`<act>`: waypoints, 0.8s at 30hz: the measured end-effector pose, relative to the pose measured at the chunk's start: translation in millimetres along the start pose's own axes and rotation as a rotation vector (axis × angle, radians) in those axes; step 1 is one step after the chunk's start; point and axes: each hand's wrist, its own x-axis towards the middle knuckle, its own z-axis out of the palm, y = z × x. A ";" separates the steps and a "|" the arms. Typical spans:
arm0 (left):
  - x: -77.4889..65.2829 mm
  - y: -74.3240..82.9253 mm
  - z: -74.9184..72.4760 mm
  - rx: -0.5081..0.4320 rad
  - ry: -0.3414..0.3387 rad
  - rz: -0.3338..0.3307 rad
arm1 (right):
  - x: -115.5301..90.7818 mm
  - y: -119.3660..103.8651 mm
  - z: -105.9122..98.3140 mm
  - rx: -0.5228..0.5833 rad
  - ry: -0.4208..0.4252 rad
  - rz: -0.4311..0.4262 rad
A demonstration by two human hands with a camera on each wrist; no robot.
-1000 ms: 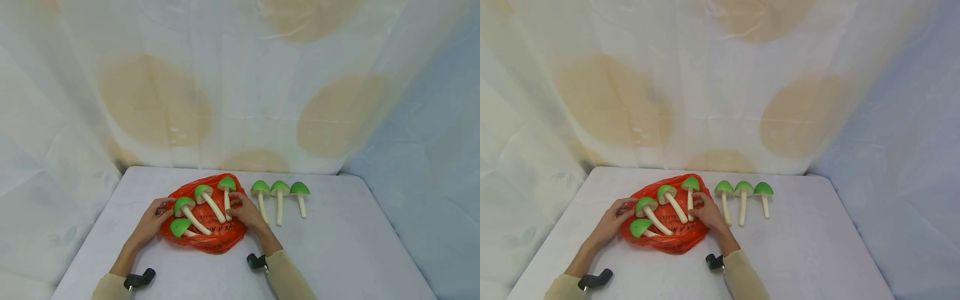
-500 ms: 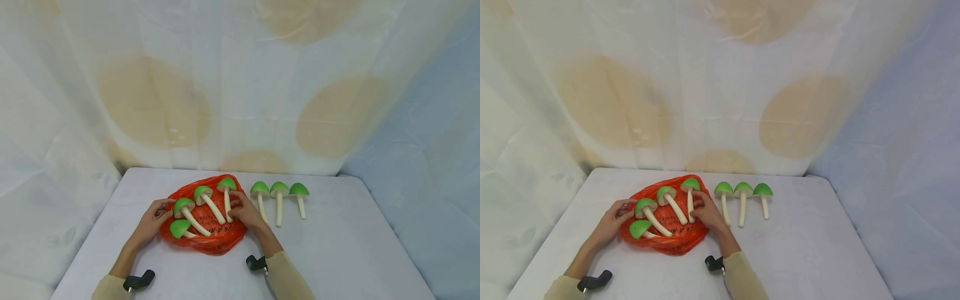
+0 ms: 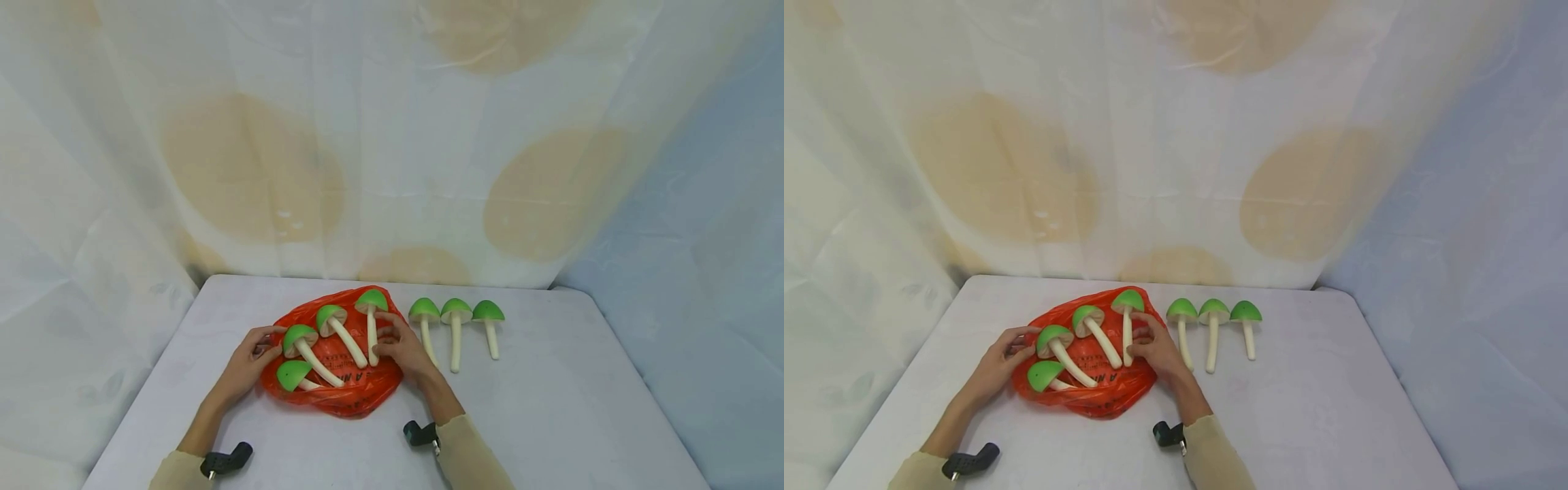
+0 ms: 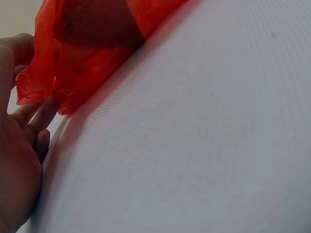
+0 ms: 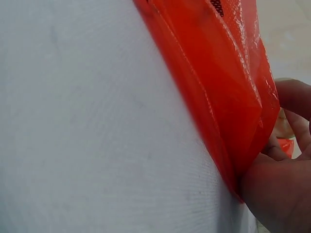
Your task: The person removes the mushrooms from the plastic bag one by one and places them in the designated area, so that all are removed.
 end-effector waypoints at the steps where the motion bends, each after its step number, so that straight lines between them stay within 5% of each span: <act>1: 0.0 0.5 0.3 0.001 0.004 -0.002 | 0.3 0.3 -0.1 0.004 -0.002 0.000; 15: -9.7 45.5 -5.0 0.017 0.004 -0.003 | 0.5 -1.1 -2.9 0.061 -0.025 -0.021; 20: -8.7 43.7 -3.5 0.008 0.005 -0.004 | 0.6 -2.6 -4.0 0.069 -0.033 -0.030; 24: -3.2 20.5 0.6 0.009 0.006 -0.002 | 0.1 -3.8 -4.8 0.068 -0.050 -0.042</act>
